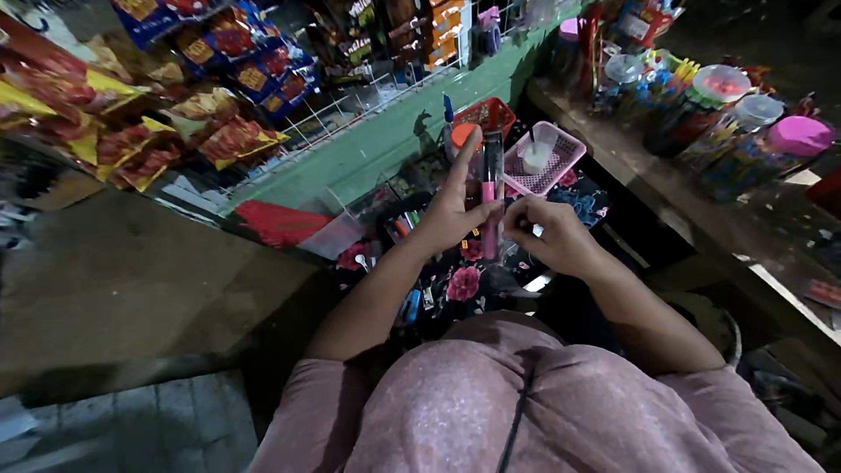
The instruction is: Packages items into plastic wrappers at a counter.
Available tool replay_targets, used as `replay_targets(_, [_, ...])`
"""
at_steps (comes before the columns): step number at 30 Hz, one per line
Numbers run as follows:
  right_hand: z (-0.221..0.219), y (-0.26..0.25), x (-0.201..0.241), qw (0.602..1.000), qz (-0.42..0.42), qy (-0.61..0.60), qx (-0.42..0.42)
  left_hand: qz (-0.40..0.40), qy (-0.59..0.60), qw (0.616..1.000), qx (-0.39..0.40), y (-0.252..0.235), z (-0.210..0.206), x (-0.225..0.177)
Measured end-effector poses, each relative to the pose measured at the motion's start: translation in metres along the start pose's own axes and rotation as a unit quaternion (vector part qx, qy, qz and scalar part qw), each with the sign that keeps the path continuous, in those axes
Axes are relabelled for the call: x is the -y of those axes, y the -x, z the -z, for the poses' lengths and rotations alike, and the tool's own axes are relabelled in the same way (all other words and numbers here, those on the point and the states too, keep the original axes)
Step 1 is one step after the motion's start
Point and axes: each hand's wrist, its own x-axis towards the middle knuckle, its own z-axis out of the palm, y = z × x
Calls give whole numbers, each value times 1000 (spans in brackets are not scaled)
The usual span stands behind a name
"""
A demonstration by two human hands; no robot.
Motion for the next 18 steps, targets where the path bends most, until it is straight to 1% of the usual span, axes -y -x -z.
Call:
replay_targets(4, [2,-1,-3,999,-20,-44,7,-19,-6,1000,14,1,7,1])
replay_targets(9, [0,-1,-6,998,-32,-48,0,-53,-84,995,31,2,9,5])
replay_targets(12, [-2,-1,-8,998,-35,-43,-7,-84,-91,992,4,3,10,9])
replay_targets(14, [-1,0,-9,999,-31,-43,-9,-100,-79,991,-32,4,9,11])
replay_targets(16, [0,-1,-10,999,-24,-44,-8,-103,-61,991,-54,5,7,10])
replay_targets(18, [1,-1,-11,999,-10,-43,-3,-97,-41,993,-53,5,8,10])
